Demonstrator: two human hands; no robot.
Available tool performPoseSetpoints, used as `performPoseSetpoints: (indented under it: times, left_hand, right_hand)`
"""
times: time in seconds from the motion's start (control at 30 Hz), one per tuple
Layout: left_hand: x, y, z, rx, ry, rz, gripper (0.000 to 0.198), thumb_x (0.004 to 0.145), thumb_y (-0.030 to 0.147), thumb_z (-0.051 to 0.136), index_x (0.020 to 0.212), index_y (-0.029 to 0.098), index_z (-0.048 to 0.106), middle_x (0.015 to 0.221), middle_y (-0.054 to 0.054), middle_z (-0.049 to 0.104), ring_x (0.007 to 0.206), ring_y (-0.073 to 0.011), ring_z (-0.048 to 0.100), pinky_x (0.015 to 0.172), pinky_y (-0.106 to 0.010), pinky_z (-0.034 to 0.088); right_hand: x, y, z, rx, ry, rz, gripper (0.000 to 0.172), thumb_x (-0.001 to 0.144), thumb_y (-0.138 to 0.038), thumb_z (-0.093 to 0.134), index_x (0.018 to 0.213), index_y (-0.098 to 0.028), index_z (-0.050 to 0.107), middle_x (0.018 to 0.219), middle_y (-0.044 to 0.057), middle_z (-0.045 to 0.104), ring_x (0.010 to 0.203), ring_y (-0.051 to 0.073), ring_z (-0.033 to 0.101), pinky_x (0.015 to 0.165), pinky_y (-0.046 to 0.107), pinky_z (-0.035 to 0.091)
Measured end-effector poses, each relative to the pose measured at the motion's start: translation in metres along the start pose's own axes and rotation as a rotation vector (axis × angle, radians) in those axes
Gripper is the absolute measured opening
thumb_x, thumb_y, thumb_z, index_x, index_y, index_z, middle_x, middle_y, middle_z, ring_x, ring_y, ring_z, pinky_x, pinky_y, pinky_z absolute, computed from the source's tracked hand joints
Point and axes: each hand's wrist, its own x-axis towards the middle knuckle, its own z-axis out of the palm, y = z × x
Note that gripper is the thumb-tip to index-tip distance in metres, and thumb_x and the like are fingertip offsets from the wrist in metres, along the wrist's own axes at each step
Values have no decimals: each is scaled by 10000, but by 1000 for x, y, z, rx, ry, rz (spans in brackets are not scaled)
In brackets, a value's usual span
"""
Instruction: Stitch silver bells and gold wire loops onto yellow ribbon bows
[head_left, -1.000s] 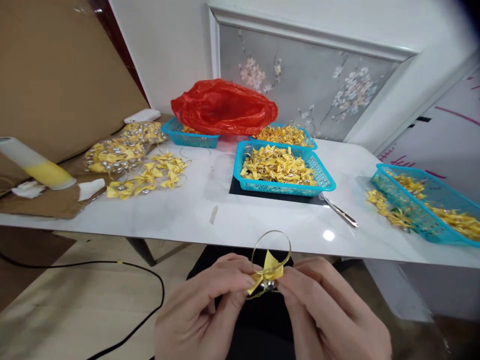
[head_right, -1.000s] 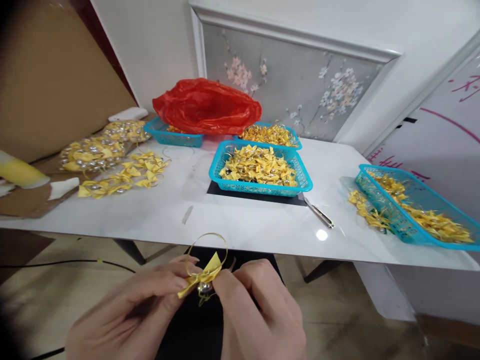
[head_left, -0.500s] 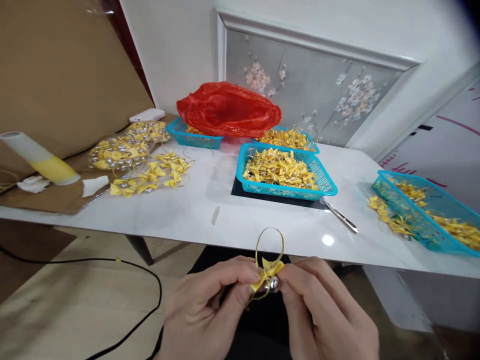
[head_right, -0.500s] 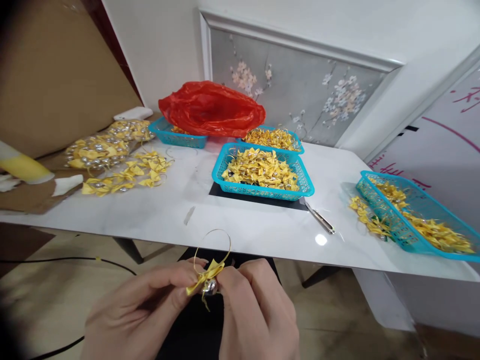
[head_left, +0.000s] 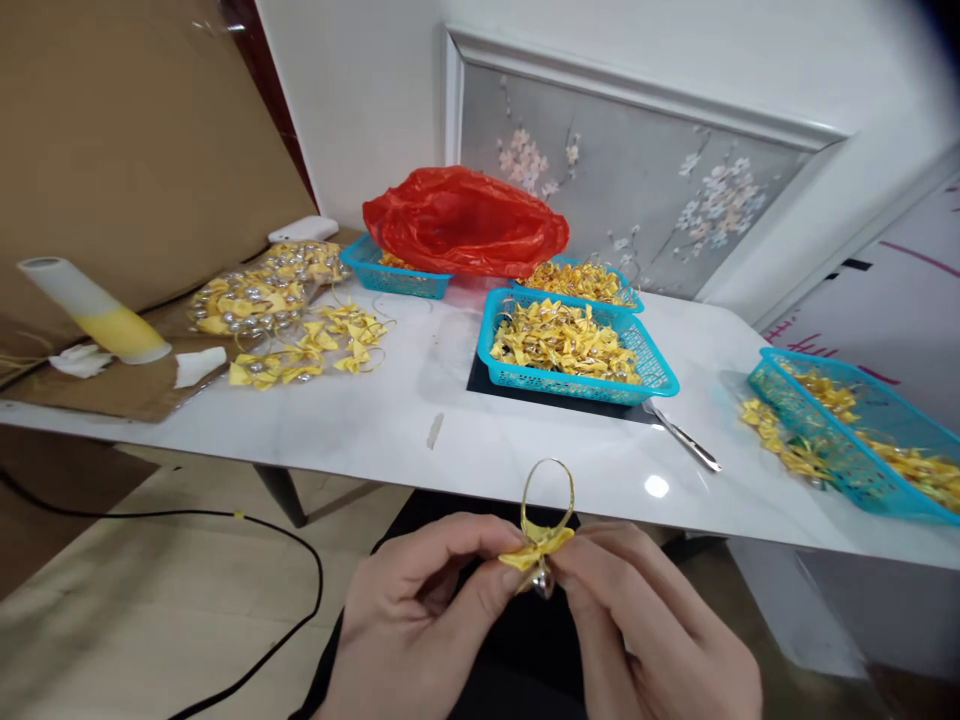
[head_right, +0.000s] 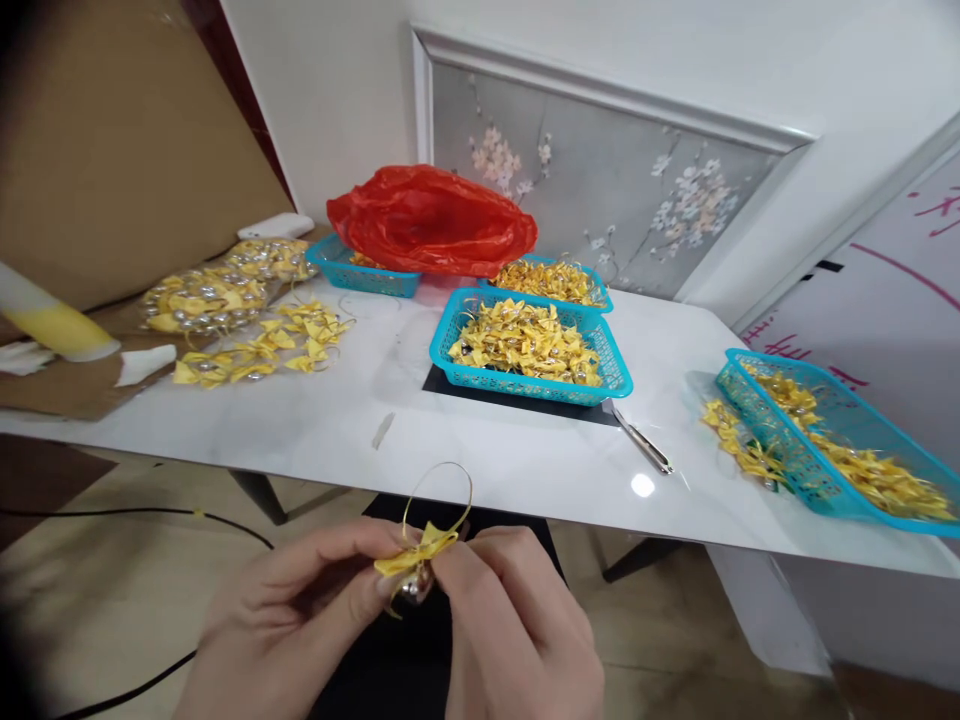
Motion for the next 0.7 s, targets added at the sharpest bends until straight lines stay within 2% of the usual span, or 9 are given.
performPoseSetpoints:
  times: [0.1,0.2,0.33,0.47,0.6,0.7]
  left_hand:
    - [4,-1,0,-69,21,-16,227,691,67,775,728,287,813,637,36,795,553,-130,743,553,-119,596]
    - [5,-1,0,-62,3,18,257,708,54,756,721,302,819,660,42,804,585,-125,751,583,-116,600]
    - [4,-3,-2,54,-39,175,376,723,-7,709,779,346,825,755,68,818,666,-114,760,644,-117,600]
    - [5,-7,-4,118,-80,262,441,745,-32,684,839,378,818,798,83,818,721,-108,762,692,-126,592]
    - [7,-10,-4,86,-113,183,361,790,28,683,847,356,823,819,52,825,705,-127,757,671,-156,594]
    - [9,-14,-5,43,-50,52,189,786,109,723,787,272,820,736,10,815,644,-143,740,606,-164,583]
  right_hand:
    - [-2,3,1,18,-17,5,166,933,-71,563,921,-186,682,861,36,649,751,116,667,633,156,537]
    - [-1,4,1,20,-41,-3,184,934,-49,547,925,-178,678,848,48,641,750,123,660,628,168,539]
    - [3,2,0,-17,-47,9,175,927,-65,535,922,-202,644,803,9,657,663,101,656,593,145,538]
    - [3,2,0,-125,-17,41,88,973,-191,532,959,-222,613,773,-44,710,618,95,695,569,124,555]
    - [3,8,-5,-163,-20,-30,169,1005,-207,506,1091,-220,651,884,-18,749,703,128,732,596,162,576]
    - [11,16,-15,-107,-37,-119,193,985,-147,521,1122,-188,650,891,15,744,714,137,718,617,186,572]
